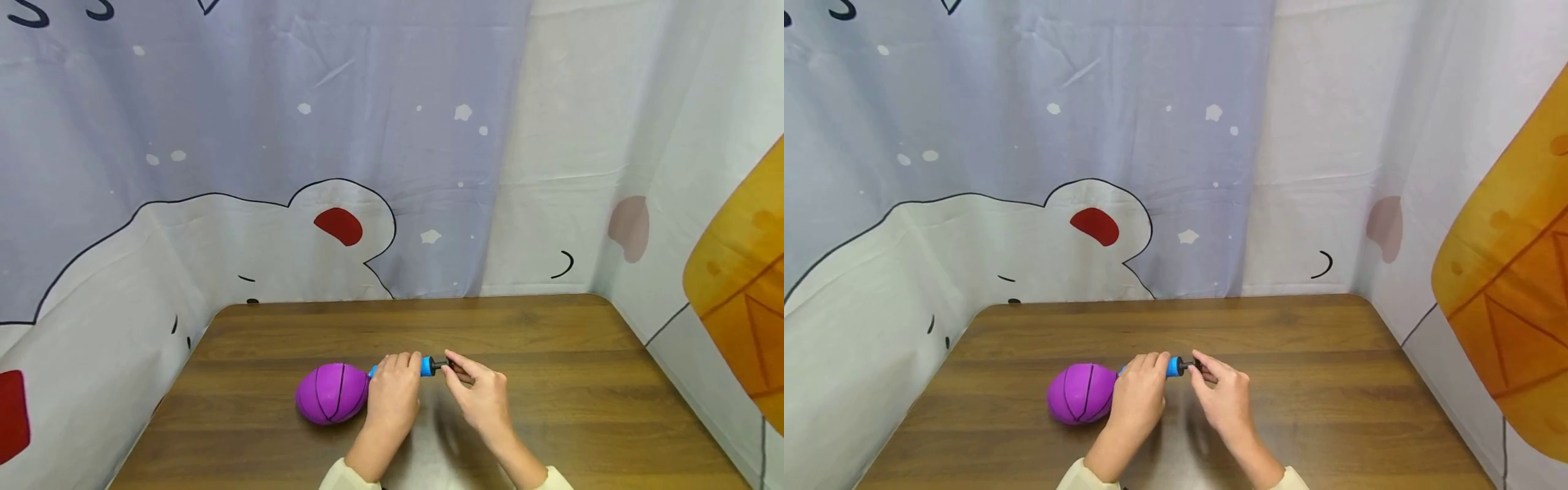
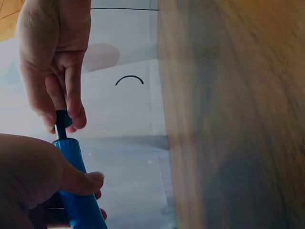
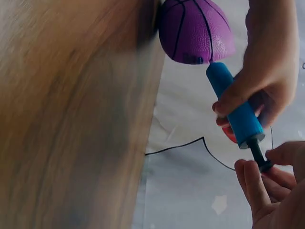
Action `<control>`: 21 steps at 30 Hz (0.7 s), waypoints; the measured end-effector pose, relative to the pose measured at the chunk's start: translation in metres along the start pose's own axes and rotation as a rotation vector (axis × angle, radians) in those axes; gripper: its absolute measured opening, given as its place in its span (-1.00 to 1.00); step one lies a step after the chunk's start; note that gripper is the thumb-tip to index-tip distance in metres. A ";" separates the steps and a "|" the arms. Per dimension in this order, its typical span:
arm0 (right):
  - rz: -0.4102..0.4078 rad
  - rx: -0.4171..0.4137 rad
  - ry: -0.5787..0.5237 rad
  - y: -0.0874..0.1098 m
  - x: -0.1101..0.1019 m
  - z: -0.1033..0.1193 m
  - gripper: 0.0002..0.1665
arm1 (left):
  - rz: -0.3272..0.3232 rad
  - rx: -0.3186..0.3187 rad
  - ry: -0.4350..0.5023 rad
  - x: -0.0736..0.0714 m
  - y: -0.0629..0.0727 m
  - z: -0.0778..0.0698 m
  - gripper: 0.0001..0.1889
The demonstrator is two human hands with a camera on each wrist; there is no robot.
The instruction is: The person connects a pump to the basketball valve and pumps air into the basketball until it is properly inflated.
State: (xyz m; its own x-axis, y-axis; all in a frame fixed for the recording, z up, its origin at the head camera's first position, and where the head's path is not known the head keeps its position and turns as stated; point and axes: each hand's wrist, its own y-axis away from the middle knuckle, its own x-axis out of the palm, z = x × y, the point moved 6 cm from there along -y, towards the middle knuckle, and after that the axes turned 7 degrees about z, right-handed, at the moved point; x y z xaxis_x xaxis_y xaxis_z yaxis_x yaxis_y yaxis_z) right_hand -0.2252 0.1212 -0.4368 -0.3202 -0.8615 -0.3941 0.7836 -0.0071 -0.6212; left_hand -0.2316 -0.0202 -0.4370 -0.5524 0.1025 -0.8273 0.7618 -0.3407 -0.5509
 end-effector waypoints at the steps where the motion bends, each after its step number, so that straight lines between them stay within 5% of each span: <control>1: -0.003 -0.010 -0.002 0.000 -0.002 0.000 -0.67 | 0.000 -0.005 0.012 0.001 0.001 0.001 -0.46; 13: -0.121 -0.035 0.100 -0.012 -0.056 -0.009 -0.65 | -0.023 -0.044 0.059 -0.001 0.001 0.012 -0.49; 21: -0.159 0.028 0.129 -0.011 -0.065 -0.013 -0.65 | -0.019 -0.043 0.053 0.000 0.000 0.012 -0.50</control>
State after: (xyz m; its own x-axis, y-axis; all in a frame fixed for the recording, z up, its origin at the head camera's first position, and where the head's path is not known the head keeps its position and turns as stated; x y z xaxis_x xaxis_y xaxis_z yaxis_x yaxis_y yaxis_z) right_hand -0.2193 0.1840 -0.4128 -0.5049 -0.7765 -0.3771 0.7317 -0.1532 -0.6642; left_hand -0.2355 -0.0313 -0.4357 -0.5488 0.1579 -0.8209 0.7661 -0.2981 -0.5695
